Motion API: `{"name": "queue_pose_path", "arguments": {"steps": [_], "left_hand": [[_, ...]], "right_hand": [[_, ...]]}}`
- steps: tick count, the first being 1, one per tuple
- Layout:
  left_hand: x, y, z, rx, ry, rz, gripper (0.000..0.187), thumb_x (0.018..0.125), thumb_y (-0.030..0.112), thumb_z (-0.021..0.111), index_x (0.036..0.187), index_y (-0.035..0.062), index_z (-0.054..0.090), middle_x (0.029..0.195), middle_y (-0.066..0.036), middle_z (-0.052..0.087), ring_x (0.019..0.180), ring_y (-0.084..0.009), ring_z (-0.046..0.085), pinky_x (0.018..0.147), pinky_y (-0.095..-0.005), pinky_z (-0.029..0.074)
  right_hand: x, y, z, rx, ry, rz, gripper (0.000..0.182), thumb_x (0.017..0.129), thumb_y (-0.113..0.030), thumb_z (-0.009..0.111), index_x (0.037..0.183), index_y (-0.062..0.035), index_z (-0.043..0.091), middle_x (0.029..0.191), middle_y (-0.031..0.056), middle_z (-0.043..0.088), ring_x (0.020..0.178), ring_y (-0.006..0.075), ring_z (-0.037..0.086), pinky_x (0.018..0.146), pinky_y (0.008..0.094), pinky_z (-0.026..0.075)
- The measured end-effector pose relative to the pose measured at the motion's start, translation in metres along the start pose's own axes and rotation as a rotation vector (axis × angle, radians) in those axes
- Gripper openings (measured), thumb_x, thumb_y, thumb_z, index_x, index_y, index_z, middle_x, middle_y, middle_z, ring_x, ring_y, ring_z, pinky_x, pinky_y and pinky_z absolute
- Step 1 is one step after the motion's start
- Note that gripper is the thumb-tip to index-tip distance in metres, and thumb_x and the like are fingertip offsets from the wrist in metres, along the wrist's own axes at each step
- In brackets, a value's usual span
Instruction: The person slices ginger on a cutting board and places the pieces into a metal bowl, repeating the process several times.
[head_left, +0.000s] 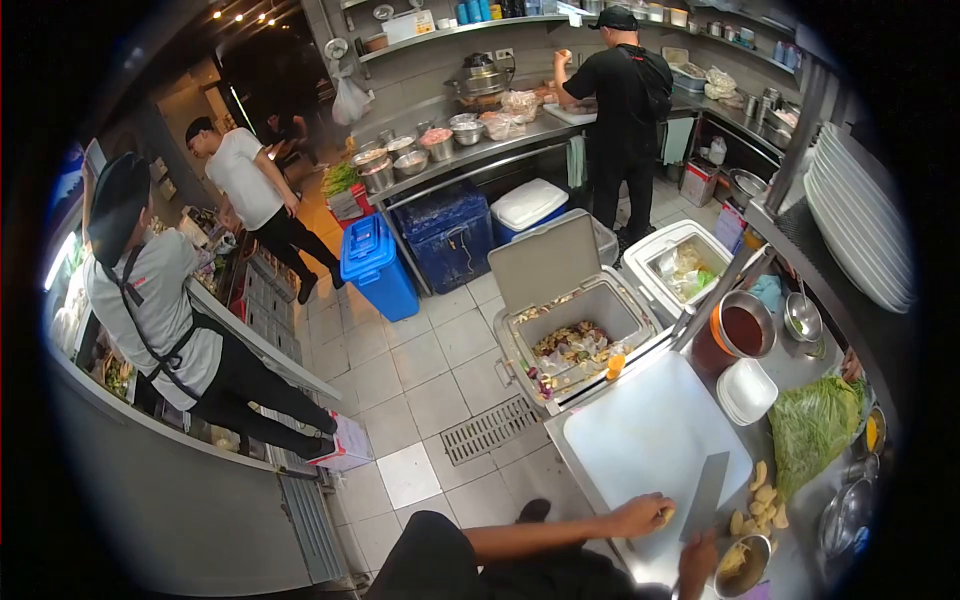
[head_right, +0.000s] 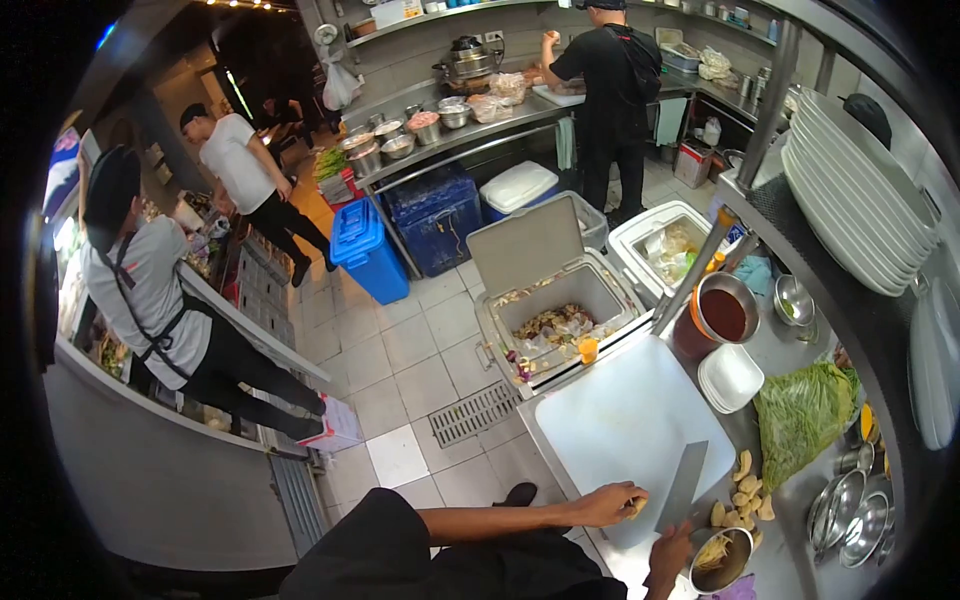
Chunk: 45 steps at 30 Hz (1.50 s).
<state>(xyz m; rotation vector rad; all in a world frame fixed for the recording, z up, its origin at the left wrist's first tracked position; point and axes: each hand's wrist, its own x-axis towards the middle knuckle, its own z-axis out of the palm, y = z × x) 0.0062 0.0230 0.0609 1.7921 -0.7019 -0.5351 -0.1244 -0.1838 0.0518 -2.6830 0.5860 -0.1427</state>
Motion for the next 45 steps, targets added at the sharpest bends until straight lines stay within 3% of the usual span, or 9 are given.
{"name": "queue_pose_path", "arguments": {"steps": [7, 9, 13, 15, 17, 18, 24, 30, 45], "left_hand": [[0.005, -0.031, 0.047, 0.155, 0.183, -0.073, 0.026, 0.090, 0.012, 0.056, 0.113, 0.0062, 0.066, 0.102, -0.023, 0.060, 0.093, -0.0435, 0.064, 0.082, -0.0503, 0.052], [0.005, -0.031, 0.040, 0.169, 0.171, -0.108, 0.029, 0.089, 0.012, 0.060, 0.117, 0.0065, 0.067, 0.102, -0.020, 0.060, 0.095, -0.0395, 0.065, 0.083, -0.0467, 0.054], [0.008, -0.037, 0.019, 0.053, 0.030, -0.016, 0.032, 0.085, 0.009, 0.069, 0.117, 0.0059, 0.069, 0.098, -0.016, 0.065, 0.087, -0.0304, 0.069, 0.078, -0.0399, 0.056], [0.011, -0.045, 0.021, 0.046, 0.084, 0.090, 0.029, 0.084, 0.006, 0.071, 0.112, 0.0052, 0.071, 0.094, -0.014, 0.069, 0.079, -0.0234, 0.070, 0.074, -0.0358, 0.057], [0.013, -0.043, 0.029, -0.184, 0.054, -0.114, 0.021, 0.086, 0.001, 0.070, 0.107, 0.0010, 0.071, 0.093, -0.010, 0.072, 0.082, -0.0166, 0.069, 0.074, -0.0320, 0.056], [0.016, -0.042, 0.028, -0.013, 0.029, -0.111, 0.024, 0.086, 0.001, 0.072, 0.110, 0.0012, 0.071, 0.094, -0.010, 0.072, 0.082, -0.0164, 0.070, 0.075, -0.0326, 0.057], [0.006, -0.017, 0.022, 0.080, 0.058, -0.147, 0.031, 0.087, 0.013, 0.079, 0.116, 0.0041, 0.073, 0.099, -0.012, 0.068, 0.071, -0.0225, 0.068, 0.071, -0.0335, 0.056], [0.007, -0.008, 0.009, 0.100, 0.077, -0.205, 0.031, 0.089, 0.013, 0.077, 0.118, 0.0050, 0.072, 0.099, -0.013, 0.067, 0.076, -0.0227, 0.068, 0.071, -0.0359, 0.054], [0.015, -0.030, 0.022, 0.406, 0.120, 0.512, 0.024, 0.080, -0.003, 0.074, 0.101, 0.0077, 0.069, 0.102, -0.007, 0.068, 0.093, -0.0286, 0.067, 0.080, -0.0394, 0.054]], "right_hand": [[0.004, 0.018, 0.012, -0.042, 0.027, -0.144, 0.055, 0.104, -0.023, 0.047, 0.140, 0.0173, 0.037, 0.089, 0.0340, 0.067, 0.082, 0.0523, 0.064, 0.077, 0.0595, 0.049], [0.015, -0.007, -0.018, 0.233, -0.322, 0.167, 0.055, 0.103, -0.021, 0.046, 0.139, 0.0191, 0.036, 0.077, 0.0299, 0.067, 0.074, 0.0474, 0.066, 0.073, 0.0564, 0.051], [0.021, -0.055, -0.044, 0.460, -0.282, 0.310, 0.033, 0.095, -0.008, 0.052, 0.120, 0.0126, 0.053, 0.067, 0.0235, 0.062, 0.072, 0.0463, 0.064, 0.072, 0.0568, 0.051], [0.021, 0.027, 0.032, 0.081, -0.091, -0.218, 0.031, 0.103, -0.013, 0.045, 0.126, 0.0071, 0.048, 0.091, 0.0243, 0.063, 0.072, 0.0375, 0.066, 0.064, 0.0481, 0.054], [0.023, 0.005, 0.007, -0.016, -0.286, -0.217, 0.016, 0.089, -0.006, 0.053, 0.100, 0.0042, 0.058, 0.107, 0.0319, 0.055, 0.096, 0.0483, 0.056, 0.084, 0.0579, 0.044], [0.020, 0.020, 0.030, 0.025, -0.006, -0.395, 0.012, 0.084, -0.005, 0.056, 0.093, 0.0039, 0.057, 0.103, 0.0330, 0.054, 0.094, 0.0509, 0.055, 0.082, 0.0598, 0.044], [0.031, -0.038, -0.036, 0.286, -0.294, 0.235, 0.027, 0.098, -0.012, 0.053, 0.118, 0.0048, 0.045, 0.091, 0.0366, 0.064, 0.074, 0.0553, 0.063, 0.071, 0.0637, 0.048], [-0.001, -0.051, -0.056, 0.285, -0.300, 0.162, 0.024, 0.100, -0.012, 0.050, 0.117, 0.0018, 0.039, 0.082, 0.0349, 0.066, 0.078, 0.0549, 0.064, 0.073, 0.0640, 0.048], [-0.021, -0.054, -0.044, 0.251, -0.400, 0.198, 0.020, 0.103, -0.012, 0.045, 0.118, 0.0001, 0.039, 0.087, 0.0335, 0.067, 0.081, 0.0560, 0.064, 0.073, 0.0640, 0.048]]}}
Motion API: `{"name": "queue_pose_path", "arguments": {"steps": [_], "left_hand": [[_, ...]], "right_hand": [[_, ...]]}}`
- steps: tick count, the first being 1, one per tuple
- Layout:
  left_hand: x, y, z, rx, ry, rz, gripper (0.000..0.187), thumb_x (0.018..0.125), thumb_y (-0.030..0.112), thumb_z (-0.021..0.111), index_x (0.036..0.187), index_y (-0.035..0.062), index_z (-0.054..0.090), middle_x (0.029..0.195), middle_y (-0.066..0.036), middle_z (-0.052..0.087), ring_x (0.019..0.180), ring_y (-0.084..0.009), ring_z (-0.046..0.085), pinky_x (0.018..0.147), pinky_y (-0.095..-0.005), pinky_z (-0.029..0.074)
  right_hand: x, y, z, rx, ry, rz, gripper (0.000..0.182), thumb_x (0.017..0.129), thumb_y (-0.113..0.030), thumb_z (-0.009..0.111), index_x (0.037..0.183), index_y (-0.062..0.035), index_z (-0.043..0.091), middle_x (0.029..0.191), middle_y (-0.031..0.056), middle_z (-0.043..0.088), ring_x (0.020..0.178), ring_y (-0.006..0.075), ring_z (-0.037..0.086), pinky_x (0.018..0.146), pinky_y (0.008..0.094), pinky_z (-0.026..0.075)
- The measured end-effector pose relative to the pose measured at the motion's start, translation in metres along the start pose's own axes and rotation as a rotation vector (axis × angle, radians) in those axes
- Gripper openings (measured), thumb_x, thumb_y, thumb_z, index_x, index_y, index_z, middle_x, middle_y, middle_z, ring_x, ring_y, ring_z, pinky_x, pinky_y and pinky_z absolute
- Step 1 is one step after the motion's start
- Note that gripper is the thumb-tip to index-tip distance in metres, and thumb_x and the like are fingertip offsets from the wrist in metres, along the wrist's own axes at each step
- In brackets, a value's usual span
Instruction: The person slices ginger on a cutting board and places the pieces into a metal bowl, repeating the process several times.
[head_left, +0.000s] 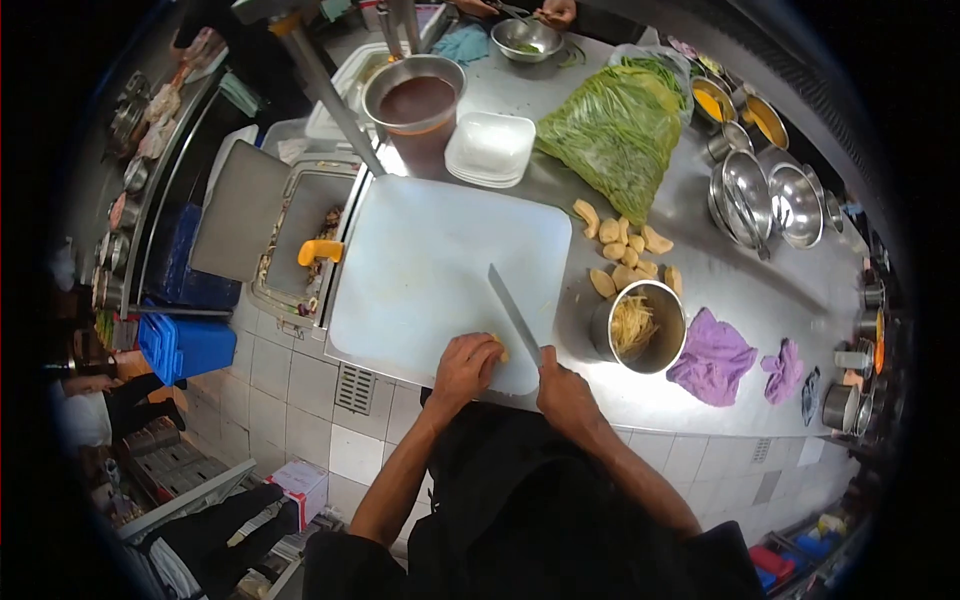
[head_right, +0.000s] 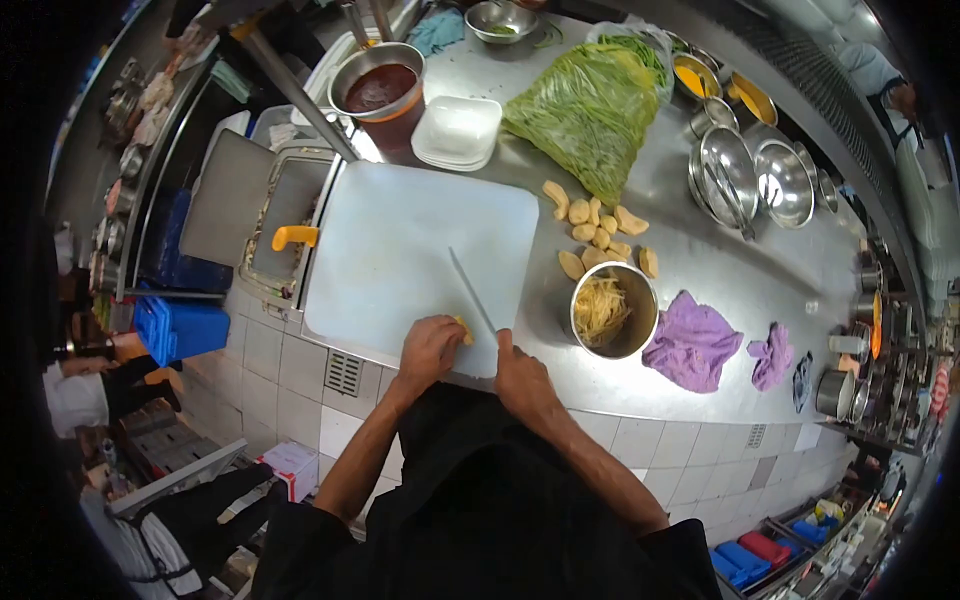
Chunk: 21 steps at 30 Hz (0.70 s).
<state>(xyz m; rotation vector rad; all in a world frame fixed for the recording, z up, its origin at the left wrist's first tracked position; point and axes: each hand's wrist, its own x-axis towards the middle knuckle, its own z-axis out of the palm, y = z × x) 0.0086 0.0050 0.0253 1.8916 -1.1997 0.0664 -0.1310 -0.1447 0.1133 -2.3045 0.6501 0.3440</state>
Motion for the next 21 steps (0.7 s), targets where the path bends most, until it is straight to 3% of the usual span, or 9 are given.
{"name": "queue_pose_path", "arguments": {"steps": [1, 3, 10, 12, 13, 15, 21], "left_hand": [[-0.003, -0.002, 0.002, -0.014, 0.006, -0.004, 0.023, 0.079, -0.003, 0.075, 0.099, 0.0073, 0.069, 0.103, -0.008, 0.068, 0.093, -0.0290, 0.067, 0.080, -0.0397, 0.054], [-0.006, -0.005, 0.005, -0.038, 0.028, -0.011, 0.023, 0.077, -0.004, 0.075, 0.096, 0.0058, 0.068, 0.103, -0.010, 0.066, 0.093, -0.0302, 0.067, 0.079, -0.0397, 0.055], [-0.002, -0.001, 0.004, 0.006, -0.037, -0.017, 0.020, 0.077, -0.001, 0.076, 0.095, 0.0043, 0.067, 0.103, -0.012, 0.065, 0.091, -0.0304, 0.065, 0.080, -0.0394, 0.055], [-0.002, 0.000, 0.003, 0.074, -0.063, 0.010, 0.019, 0.078, 0.000, 0.073, 0.096, 0.0038, 0.068, 0.103, -0.012, 0.064, 0.092, -0.0305, 0.064, 0.081, -0.0397, 0.054], [-0.001, 0.000, 0.004, 0.072, -0.065, 0.007, 0.019, 0.078, 0.000, 0.073, 0.096, 0.0038, 0.068, 0.103, -0.012, 0.064, 0.092, -0.0305, 0.064, 0.081, -0.0397, 0.054], [-0.002, 0.001, 0.006, 0.084, -0.069, 0.014, 0.020, 0.079, -0.001, 0.071, 0.098, 0.0034, 0.068, 0.104, -0.012, 0.063, 0.093, -0.0305, 0.064, 0.081, -0.0399, 0.054], [-0.003, -0.001, 0.008, 0.080, -0.042, 0.024, 0.020, 0.079, -0.001, 0.071, 0.098, 0.0024, 0.068, 0.104, -0.013, 0.062, 0.092, -0.0299, 0.064, 0.080, -0.0397, 0.053]], "right_hand": [[-0.009, -0.002, -0.001, 0.004, -0.006, 0.019, 0.020, 0.103, -0.012, 0.045, 0.118, 0.0001, 0.039, 0.087, 0.0335, 0.067, 0.081, 0.0560, 0.064, 0.073, 0.0640, 0.048], [-0.030, -0.003, 0.003, -0.009, -0.040, -0.032, 0.039, 0.088, 0.000, 0.050, 0.126, 0.0031, 0.040, 0.092, 0.0336, 0.065, 0.076, 0.0540, 0.066, 0.072, 0.0620, 0.053], [-0.056, -0.002, 0.025, -0.063, -0.101, 0.066, 0.045, 0.087, -0.001, 0.052, 0.130, 0.0010, 0.039, 0.097, 0.0315, 0.066, 0.078, 0.0537, 0.067, 0.070, 0.0616, 0.056], [-0.060, -0.007, 0.023, -0.020, -0.145, 0.171, 0.026, 0.102, -0.012, 0.044, 0.126, -0.0029, 0.040, 0.105, 0.0335, 0.067, 0.087, 0.0555, 0.065, 0.079, 0.0628, 0.051], [-0.061, -0.005, 0.025, -0.020, -0.148, 0.173, 0.026, 0.102, -0.012, 0.044, 0.126, -0.0029, 0.040, 0.105, 0.0335, 0.067, 0.087, 0.0555, 0.065, 0.079, 0.0628, 0.051], [-0.066, 0.002, 0.030, -0.051, -0.081, 0.092, 0.049, 0.085, -0.002, 0.057, 0.130, -0.0017, 0.039, 0.101, 0.0308, 0.066, 0.078, 0.0546, 0.067, 0.069, 0.0613, 0.056], [-0.072, -0.003, 0.026, -0.056, -0.083, 0.113, 0.046, 0.085, -0.001, 0.057, 0.127, -0.0016, 0.039, 0.101, 0.0317, 0.065, 0.076, 0.0549, 0.067, 0.068, 0.0612, 0.057]]}}
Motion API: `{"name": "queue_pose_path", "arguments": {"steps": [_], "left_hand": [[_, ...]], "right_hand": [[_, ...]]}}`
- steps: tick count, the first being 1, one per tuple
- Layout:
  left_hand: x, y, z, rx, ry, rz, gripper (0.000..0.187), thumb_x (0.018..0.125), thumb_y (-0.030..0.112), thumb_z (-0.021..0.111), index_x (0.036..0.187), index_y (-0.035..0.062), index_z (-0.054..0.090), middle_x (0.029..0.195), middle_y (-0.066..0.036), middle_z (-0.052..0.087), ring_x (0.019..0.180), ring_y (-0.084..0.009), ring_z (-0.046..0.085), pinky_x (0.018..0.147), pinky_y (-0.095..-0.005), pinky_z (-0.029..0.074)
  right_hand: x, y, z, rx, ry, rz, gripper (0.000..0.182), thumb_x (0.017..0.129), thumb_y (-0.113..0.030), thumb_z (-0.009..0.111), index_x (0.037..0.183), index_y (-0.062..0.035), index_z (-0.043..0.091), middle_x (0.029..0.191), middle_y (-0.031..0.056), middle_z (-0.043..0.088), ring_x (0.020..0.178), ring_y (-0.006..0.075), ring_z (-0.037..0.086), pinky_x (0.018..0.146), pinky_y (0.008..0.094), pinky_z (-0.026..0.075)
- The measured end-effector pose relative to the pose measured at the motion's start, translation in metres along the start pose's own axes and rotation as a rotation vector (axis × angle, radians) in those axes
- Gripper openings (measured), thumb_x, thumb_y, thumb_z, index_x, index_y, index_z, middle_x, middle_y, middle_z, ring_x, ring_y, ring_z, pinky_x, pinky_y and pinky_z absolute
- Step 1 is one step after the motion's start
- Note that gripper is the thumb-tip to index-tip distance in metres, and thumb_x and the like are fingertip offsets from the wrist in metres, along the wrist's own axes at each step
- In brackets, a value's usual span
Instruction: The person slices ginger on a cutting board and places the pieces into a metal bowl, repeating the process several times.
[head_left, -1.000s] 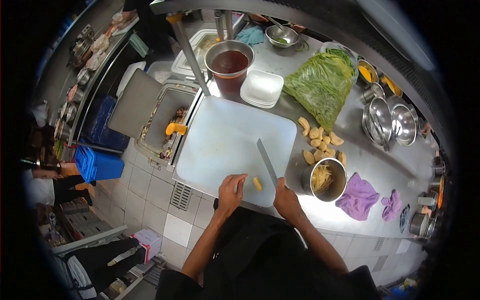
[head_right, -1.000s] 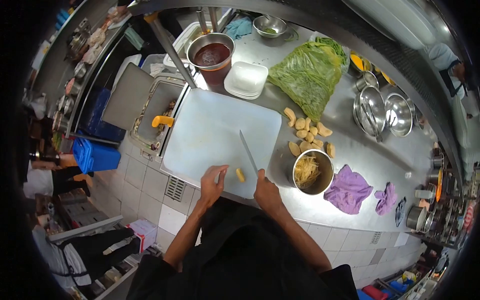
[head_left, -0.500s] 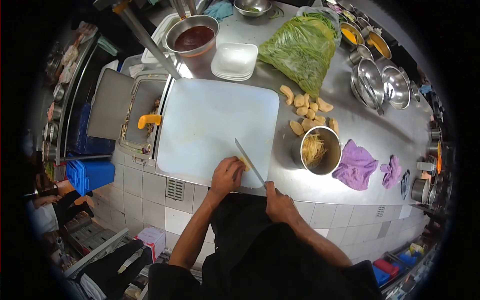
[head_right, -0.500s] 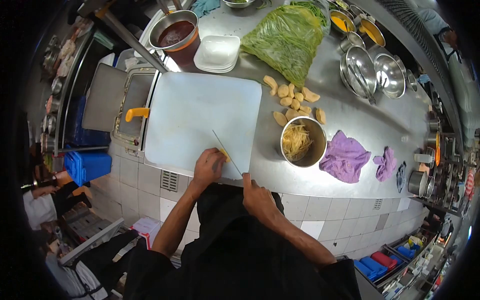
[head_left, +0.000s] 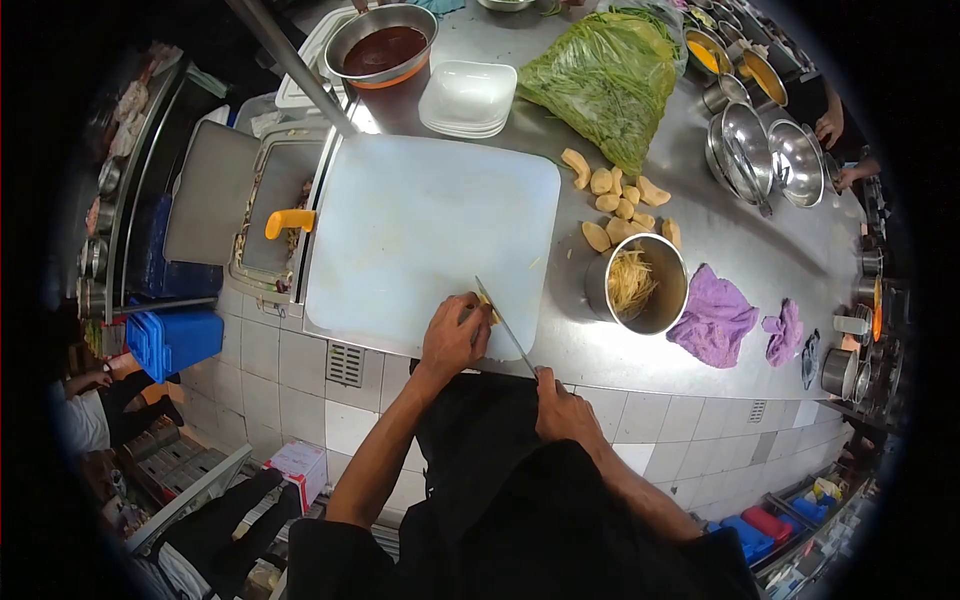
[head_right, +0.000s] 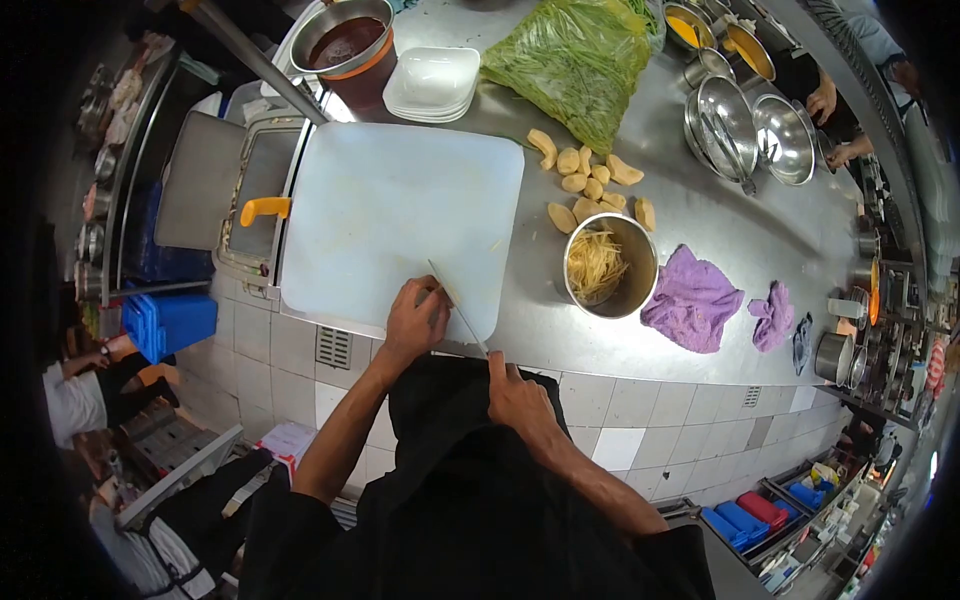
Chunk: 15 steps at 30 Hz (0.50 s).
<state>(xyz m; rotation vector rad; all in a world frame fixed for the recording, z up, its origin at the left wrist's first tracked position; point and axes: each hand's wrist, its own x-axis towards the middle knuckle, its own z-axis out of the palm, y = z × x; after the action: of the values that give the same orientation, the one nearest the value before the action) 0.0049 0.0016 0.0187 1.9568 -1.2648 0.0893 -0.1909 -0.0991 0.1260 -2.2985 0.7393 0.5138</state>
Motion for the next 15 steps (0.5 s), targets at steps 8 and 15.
{"name": "queue_pose_path", "arguments": {"steps": [8, 15], "left_hand": [[0.003, 0.002, -0.005, -0.049, -0.010, -0.021, 0.022, 0.078, -0.001, 0.071, 0.100, 0.0020, 0.067, 0.103, -0.013, 0.061, 0.091, -0.0300, 0.063, 0.081, -0.0394, 0.054], [0.000, -0.002, -0.001, -0.088, -0.015, -0.038, 0.024, 0.078, -0.001, 0.071, 0.101, 0.0043, 0.067, 0.103, -0.013, 0.061, 0.094, -0.0308, 0.062, 0.083, -0.0399, 0.054]], "right_hand": [[0.008, 0.000, 0.003, 0.018, 0.002, -0.038, 0.037, 0.086, 0.002, 0.052, 0.120, 0.0000, 0.039, 0.097, 0.0326, 0.064, 0.075, 0.0561, 0.065, 0.068, 0.0626, 0.055], [0.055, -0.015, -0.006, 0.118, -0.030, -0.021, 0.026, 0.091, -0.004, 0.049, 0.117, -0.0020, 0.041, 0.109, 0.0383, 0.063, 0.092, 0.0587, 0.063, 0.085, 0.0647, 0.048]]}}
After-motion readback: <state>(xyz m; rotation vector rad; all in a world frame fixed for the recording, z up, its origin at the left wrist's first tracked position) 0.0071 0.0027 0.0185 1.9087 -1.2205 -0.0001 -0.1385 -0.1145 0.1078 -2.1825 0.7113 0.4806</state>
